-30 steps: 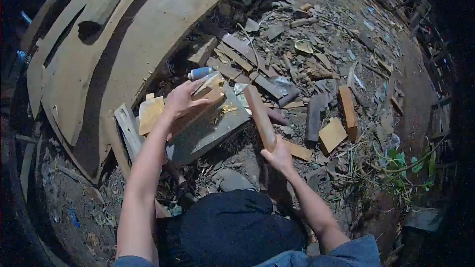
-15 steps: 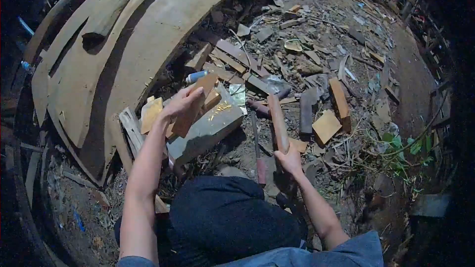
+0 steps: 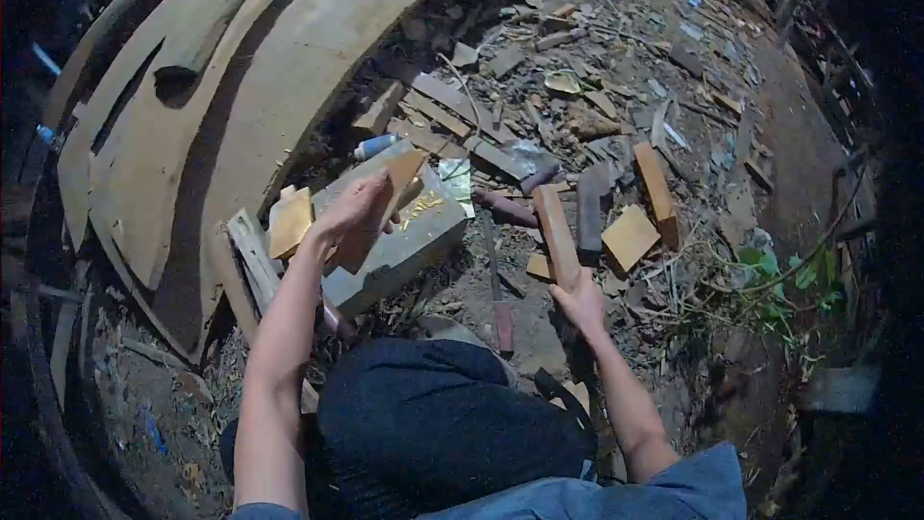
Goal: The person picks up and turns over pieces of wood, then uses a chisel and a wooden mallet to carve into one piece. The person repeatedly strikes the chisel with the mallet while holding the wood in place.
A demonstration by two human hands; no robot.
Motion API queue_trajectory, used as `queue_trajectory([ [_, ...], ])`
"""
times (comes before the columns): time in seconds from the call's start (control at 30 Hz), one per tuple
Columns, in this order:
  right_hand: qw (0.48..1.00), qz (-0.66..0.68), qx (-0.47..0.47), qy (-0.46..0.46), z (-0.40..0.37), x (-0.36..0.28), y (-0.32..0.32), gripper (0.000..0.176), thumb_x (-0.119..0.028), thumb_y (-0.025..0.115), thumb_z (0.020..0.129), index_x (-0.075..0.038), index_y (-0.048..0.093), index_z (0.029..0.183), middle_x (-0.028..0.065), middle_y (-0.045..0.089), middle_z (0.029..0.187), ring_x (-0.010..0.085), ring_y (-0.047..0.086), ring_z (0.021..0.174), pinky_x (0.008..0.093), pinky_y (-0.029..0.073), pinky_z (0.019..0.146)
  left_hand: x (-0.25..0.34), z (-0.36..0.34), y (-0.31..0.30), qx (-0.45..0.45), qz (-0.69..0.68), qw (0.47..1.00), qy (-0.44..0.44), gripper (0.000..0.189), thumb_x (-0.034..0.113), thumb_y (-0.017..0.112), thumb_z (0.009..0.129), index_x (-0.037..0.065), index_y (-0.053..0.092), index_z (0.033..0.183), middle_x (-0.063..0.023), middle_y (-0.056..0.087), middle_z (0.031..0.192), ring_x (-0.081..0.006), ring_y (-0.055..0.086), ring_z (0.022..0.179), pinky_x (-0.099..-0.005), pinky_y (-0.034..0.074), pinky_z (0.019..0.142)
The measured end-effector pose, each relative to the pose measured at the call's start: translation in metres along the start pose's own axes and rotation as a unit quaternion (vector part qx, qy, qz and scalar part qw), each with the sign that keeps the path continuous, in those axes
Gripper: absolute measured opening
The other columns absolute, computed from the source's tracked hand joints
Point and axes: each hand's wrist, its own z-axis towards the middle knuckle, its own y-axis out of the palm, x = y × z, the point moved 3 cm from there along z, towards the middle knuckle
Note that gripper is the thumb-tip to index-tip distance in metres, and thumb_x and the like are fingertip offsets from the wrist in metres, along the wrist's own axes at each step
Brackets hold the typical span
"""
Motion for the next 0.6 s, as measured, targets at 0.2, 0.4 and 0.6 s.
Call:
queue_trajectory([
  [0.2,0.966,-0.109,0.164,-0.170,-0.002,-0.020,-0.003,0.051,-0.023,0.072,0.076,-0.002,0.051,0.118,0.0173,0.052,0.108,0.0370,0.049,0.100,0.0449,0.041,0.090,-0.001,0.008,0.022,-0.036,0.043,0.997,-0.051,0.051,0.050,0.038,0.099,0.003,0.056,0.103,-0.0080,0.062,0.074,-0.0156,0.060,0.059,-0.0291,0.050,0.053],
  [0.4,0.905,0.393,-0.116,-0.115,0.047,-0.110,0.030,0.041,-0.036,0.055,0.094,0.000,0.056,0.114,0.0118,0.060,0.090,0.0241,0.064,0.087,0.0350,0.051,0.075,-0.027,0.029,0.049,-0.161,0.121,0.979,-0.018,0.050,0.050,0.041,0.099,0.003,0.055,0.098,-0.0035,0.058,0.076,-0.0124,0.058,0.064,-0.0290,0.050,0.055],
  [0.6,0.754,0.584,-0.299,-0.028,0.059,-0.166,0.054,0.037,-0.040,0.050,0.097,-0.006,0.059,0.109,0.0006,0.060,0.091,0.0100,0.060,0.077,0.0272,0.050,0.067,-0.028,0.031,0.063,-0.200,0.159,0.966,0.044,0.052,0.051,0.041,0.099,0.003,0.056,0.113,-0.0028,0.059,0.080,-0.0112,0.057,0.065,-0.0273,0.049,0.057],
])
